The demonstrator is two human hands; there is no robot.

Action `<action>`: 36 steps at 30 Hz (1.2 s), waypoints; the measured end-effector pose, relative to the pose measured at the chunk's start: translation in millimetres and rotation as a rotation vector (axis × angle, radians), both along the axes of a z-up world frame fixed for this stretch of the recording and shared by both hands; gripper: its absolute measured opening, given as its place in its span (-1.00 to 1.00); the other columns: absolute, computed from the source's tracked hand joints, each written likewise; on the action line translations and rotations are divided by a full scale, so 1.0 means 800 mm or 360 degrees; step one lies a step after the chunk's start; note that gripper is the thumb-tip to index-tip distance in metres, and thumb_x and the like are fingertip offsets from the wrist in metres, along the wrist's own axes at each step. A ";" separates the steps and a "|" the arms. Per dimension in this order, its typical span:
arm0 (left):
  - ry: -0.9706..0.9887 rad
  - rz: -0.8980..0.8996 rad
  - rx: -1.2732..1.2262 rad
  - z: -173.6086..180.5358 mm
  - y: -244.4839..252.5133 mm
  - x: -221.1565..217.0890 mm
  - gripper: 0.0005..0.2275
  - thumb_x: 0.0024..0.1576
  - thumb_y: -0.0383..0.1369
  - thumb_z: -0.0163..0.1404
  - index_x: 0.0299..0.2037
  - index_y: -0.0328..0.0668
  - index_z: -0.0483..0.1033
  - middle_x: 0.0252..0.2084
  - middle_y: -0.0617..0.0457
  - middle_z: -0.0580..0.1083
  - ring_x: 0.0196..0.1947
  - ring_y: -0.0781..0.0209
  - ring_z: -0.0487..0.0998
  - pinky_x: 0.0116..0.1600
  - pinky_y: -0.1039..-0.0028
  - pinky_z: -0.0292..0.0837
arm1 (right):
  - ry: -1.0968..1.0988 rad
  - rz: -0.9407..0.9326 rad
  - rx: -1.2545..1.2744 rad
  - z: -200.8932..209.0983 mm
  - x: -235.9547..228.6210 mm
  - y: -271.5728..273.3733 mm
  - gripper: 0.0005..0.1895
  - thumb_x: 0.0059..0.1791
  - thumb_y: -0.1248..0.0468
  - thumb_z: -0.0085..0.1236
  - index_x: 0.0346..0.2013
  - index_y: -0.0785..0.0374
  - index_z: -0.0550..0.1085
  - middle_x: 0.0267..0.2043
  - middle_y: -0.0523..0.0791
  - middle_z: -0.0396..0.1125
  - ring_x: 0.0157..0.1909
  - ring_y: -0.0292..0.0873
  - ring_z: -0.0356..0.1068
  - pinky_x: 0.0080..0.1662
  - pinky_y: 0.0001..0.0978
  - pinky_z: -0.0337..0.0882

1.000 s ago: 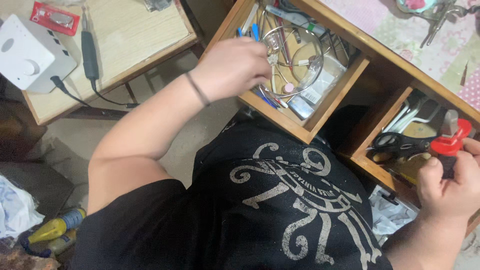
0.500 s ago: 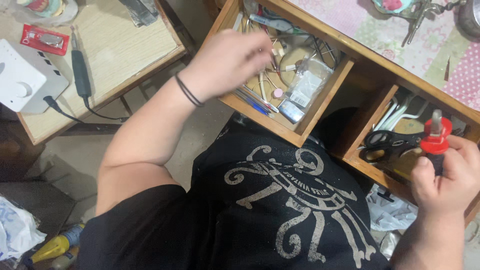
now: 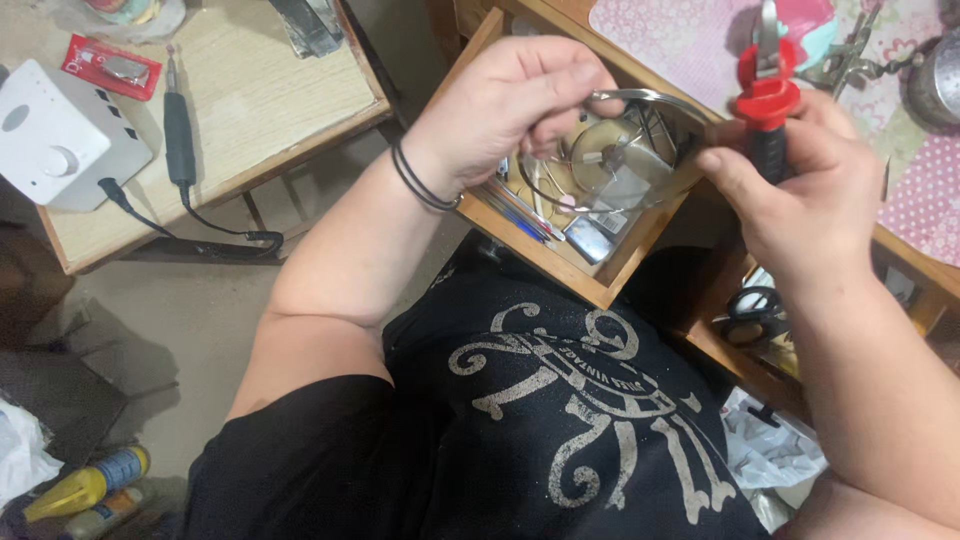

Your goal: The person is assembling a dental prosthesis by placing small artificial teeth into a pink and blue mold. They use a metal tool to adjust the teeth and a pair of pliers to cut a small metal wire, which is then inserted into the mold.

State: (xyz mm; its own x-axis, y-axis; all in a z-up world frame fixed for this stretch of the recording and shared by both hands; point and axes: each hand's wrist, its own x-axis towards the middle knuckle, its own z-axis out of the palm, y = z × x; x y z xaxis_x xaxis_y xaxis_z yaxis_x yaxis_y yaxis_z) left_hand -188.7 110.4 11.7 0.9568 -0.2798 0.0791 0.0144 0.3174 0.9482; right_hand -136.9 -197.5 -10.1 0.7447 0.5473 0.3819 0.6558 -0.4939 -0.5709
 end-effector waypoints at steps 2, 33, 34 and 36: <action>0.0007 -0.0005 -0.0077 -0.003 -0.004 0.001 -0.68 0.32 -0.17 -0.05 -0.10 -0.31 0.61 -0.63 0.17 0.23 -0.64 0.47 0.13 -0.50 0.68 0.03 | 0.0161 0.0098 0.0316 -0.006 0.006 0.015 -0.83 0.22 0.35 0.38 0.02 0.38 0.56 0.15 0.05 0.42 0.26 -0.01 0.38 0.36 -0.12 0.36; 0.0046 0.0225 -0.0416 -0.007 0.015 -0.043 -0.81 0.21 -0.60 0.07 0.01 -0.32 0.46 -0.07 -0.11 0.52 -0.27 0.05 0.70 -0.17 0.46 0.71 | 0.0346 0.0172 0.0123 -0.022 -0.023 0.033 -0.69 0.03 -0.02 0.29 -0.18 0.12 0.48 -0.26 -0.23 0.32 -0.11 -0.19 0.32 0.06 -0.23 0.33; -0.0026 0.0180 -0.0392 -0.010 0.012 -0.041 -0.83 0.24 -0.61 0.06 0.01 -0.34 0.47 -0.08 -0.08 0.54 -0.23 0.13 0.70 -0.11 0.55 0.72 | 0.0384 0.0254 0.0102 -0.025 -0.024 0.033 -0.81 -0.01 0.16 0.29 -0.30 0.12 0.43 -0.13 -0.13 0.35 -0.01 -0.10 0.36 0.11 -0.19 0.34; -0.0099 0.0143 -0.0367 -0.015 0.005 -0.038 -0.85 0.28 -0.63 0.06 0.02 -0.36 0.48 -0.10 -0.06 0.56 -0.19 0.21 0.71 -0.06 0.64 0.72 | 0.0422 0.0343 0.0080 -0.030 -0.025 0.034 -0.80 -0.06 0.35 0.29 -0.41 0.12 0.38 -0.01 -0.04 0.38 0.09 -0.01 0.41 0.15 -0.15 0.36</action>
State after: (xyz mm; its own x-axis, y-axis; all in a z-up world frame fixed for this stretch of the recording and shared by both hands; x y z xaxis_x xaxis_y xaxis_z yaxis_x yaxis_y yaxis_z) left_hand -219.1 114.2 -0.1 0.9683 -0.1615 0.1905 -0.0798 0.5230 0.8486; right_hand -157.1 -170.6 -33.7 0.6912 0.6880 0.2211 0.5674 -0.3271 -0.7557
